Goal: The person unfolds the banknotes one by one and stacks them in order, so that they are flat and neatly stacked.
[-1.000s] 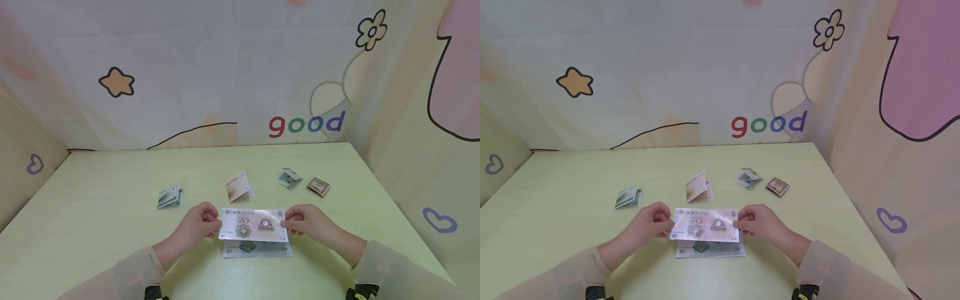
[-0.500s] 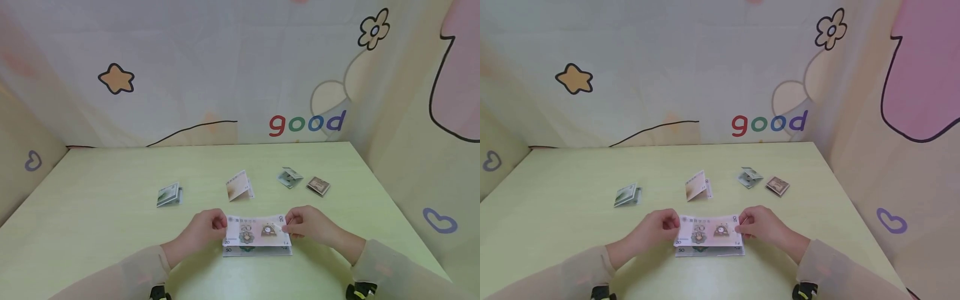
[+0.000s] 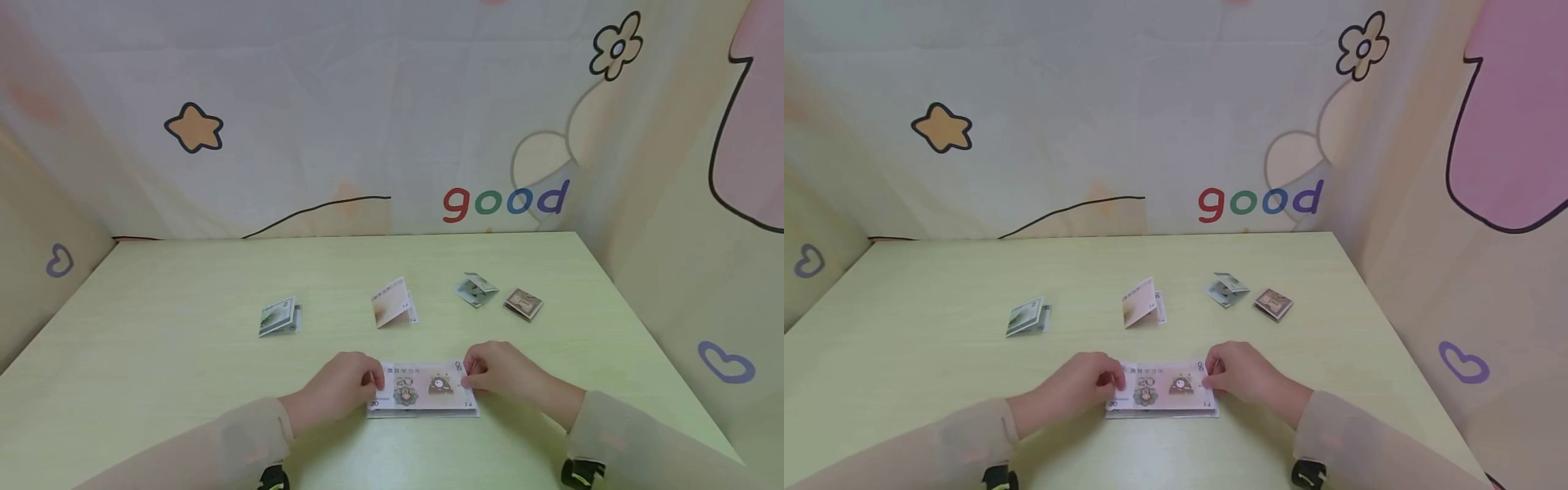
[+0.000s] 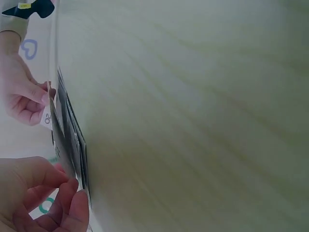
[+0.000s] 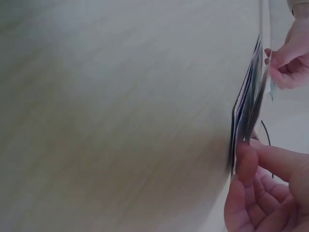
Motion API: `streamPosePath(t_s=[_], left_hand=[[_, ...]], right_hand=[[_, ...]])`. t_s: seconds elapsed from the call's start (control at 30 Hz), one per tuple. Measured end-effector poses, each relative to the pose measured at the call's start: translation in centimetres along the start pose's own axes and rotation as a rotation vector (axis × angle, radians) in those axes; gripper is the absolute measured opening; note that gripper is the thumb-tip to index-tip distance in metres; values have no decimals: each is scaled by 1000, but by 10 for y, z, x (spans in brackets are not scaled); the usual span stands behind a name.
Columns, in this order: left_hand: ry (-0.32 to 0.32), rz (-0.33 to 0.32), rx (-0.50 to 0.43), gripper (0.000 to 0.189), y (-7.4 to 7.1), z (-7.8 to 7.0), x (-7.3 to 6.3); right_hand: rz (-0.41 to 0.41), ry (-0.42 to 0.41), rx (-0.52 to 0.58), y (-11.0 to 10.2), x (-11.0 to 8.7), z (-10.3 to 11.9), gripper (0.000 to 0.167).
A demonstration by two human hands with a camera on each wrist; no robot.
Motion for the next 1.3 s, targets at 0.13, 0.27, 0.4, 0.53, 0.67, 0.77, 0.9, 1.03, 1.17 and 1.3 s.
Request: streamPosePath(t_s=[0.13,0.27,0.4,0.53,0.67,0.77,0.9,1.03,1.17,1.3], left_hand=[[-29,30,73,15,3,-3,2],[-29,34,167,13,5,-5,4],[7,39,287,17,4,-8,4],[51,53,396,19,1,-10,2],[145,51,475,14,-1,-10,-1],[224,53,534,9,-1,-11,-3],[288,63,591,8,-2,-12,-4],[322,72,612,8,-4,-12,-5],[343,84,597,11,-5,-9,-4],[304,91,500,17,-6,-5,-1]], right_hand=[[17,37,-64,2,2,3,15],[18,75,-105,5,1,8,20],[25,72,-215,9,-2,16,42],[4,6,-427,13,-7,23,33],[-23,-151,-610,16,-11,26,23],[11,-268,-731,22,-16,27,29],[44,-335,-832,31,-24,29,44],[23,-354,-850,40,-31,32,51],[28,-324,-889,47,-32,39,57],[18,-306,-909,50,-31,43,56]])
Point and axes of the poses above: each hand's wrist, its own x-axis towards the middle knuckle, its own y-axis out of the palm, z = x × y, the point moved 1 cm from there along x, towards the middle knuckle, and after that the axes turned 4 degrees about x, right-handed, at the moved point
